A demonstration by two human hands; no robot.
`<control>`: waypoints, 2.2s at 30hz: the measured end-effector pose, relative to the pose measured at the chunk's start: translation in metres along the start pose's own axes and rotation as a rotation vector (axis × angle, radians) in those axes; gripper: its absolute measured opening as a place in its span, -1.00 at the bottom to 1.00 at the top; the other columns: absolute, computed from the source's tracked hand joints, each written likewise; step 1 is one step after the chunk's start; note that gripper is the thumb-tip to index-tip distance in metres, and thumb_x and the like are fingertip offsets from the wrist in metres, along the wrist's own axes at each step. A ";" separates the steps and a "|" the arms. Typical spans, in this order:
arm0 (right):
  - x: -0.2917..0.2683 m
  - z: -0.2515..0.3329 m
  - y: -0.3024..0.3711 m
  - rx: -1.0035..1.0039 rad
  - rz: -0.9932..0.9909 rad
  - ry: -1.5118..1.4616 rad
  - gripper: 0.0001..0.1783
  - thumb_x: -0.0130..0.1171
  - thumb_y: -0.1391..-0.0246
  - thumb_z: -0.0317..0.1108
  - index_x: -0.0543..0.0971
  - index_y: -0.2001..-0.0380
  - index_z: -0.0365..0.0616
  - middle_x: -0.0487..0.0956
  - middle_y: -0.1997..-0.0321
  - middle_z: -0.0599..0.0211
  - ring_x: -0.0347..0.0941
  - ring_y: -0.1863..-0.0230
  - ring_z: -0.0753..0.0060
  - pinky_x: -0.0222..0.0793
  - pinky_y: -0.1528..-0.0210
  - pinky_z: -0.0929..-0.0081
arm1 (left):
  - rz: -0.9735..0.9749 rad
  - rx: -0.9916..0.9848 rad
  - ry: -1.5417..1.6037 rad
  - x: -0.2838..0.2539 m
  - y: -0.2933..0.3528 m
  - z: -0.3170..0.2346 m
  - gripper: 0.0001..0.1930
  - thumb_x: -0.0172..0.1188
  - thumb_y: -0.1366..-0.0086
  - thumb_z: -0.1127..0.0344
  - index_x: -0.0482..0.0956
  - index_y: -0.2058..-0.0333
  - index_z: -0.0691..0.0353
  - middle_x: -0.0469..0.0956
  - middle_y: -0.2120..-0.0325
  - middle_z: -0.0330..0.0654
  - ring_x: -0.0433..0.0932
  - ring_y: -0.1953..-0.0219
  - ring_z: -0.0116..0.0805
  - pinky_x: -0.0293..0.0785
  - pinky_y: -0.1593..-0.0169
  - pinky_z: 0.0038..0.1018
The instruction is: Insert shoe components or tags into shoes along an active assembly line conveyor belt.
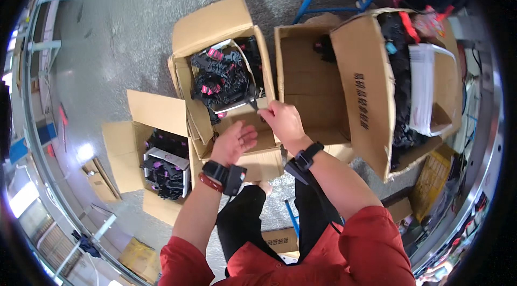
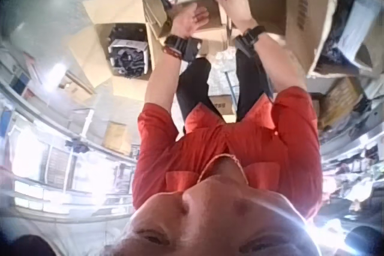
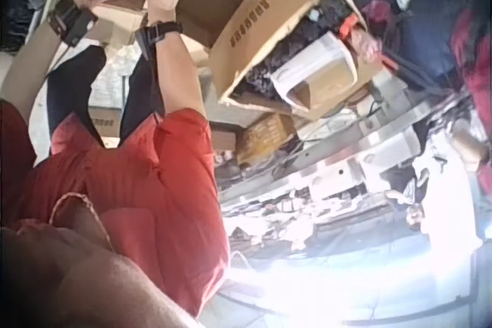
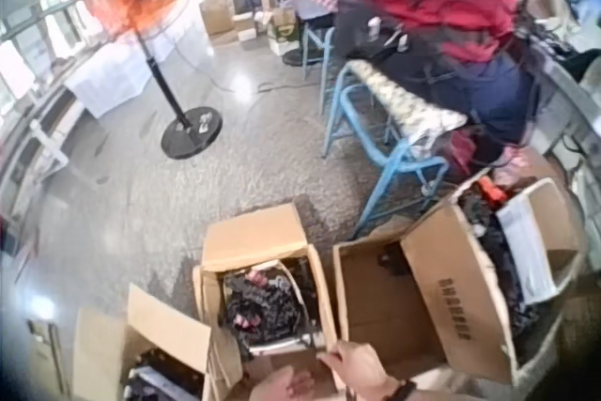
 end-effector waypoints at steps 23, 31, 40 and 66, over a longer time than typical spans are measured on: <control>-0.306 -0.110 0.561 0.553 -0.877 -0.782 -0.86 0.20 0.00 -0.35 0.60 0.34 -0.13 0.64 0.43 0.32 0.57 0.38 0.46 0.50 0.27 0.41 | 0.551 -0.026 -1.019 0.286 0.321 0.145 -0.53 0.06 -0.37 0.47 0.23 -0.23 0.20 0.53 0.28 -0.10 0.62 0.17 -0.12 0.70 0.19 -0.22; -0.318 -0.294 0.805 1.265 -1.796 -0.387 -0.66 0.24 -0.05 -0.29 0.54 0.16 -0.31 0.62 0.32 0.01 0.63 0.27 0.23 0.52 0.30 0.30 | 0.817 -0.088 -1.196 0.446 0.356 0.285 -0.73 0.14 -0.31 0.51 0.37 0.03 0.24 0.58 0.31 -0.12 0.65 0.18 -0.12 0.68 0.18 -0.16; -0.573 -0.163 0.676 0.161 -0.896 -1.167 -0.56 0.02 -0.32 -0.32 0.39 -0.21 -0.24 0.57 -0.04 0.27 0.47 -0.08 0.48 0.42 -0.09 0.50 | 1.156 0.007 -1.532 0.654 0.416 0.483 -0.73 0.28 -0.21 0.51 0.50 0.11 0.33 0.59 0.08 -0.10 0.57 0.18 -0.45 0.53 0.11 -0.51; -0.855 -0.287 0.415 0.389 -0.815 -1.729 -0.77 -0.16 -0.38 -0.25 0.27 0.12 -0.20 0.51 0.54 0.32 0.42 0.66 0.51 0.28 0.69 0.61 | 1.815 1.142 -2.517 1.070 0.227 0.508 -0.60 0.24 -0.10 0.47 0.46 0.04 0.15 0.47 0.03 -0.15 0.55 0.09 -0.03 0.51 0.08 -0.18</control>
Point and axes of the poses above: each hand's wrist, its own y-axis away from the middle knuckle, its own x-axis out of the palm, z = x × y, the point moved 3 cm from there along -y, towards the middle knuckle
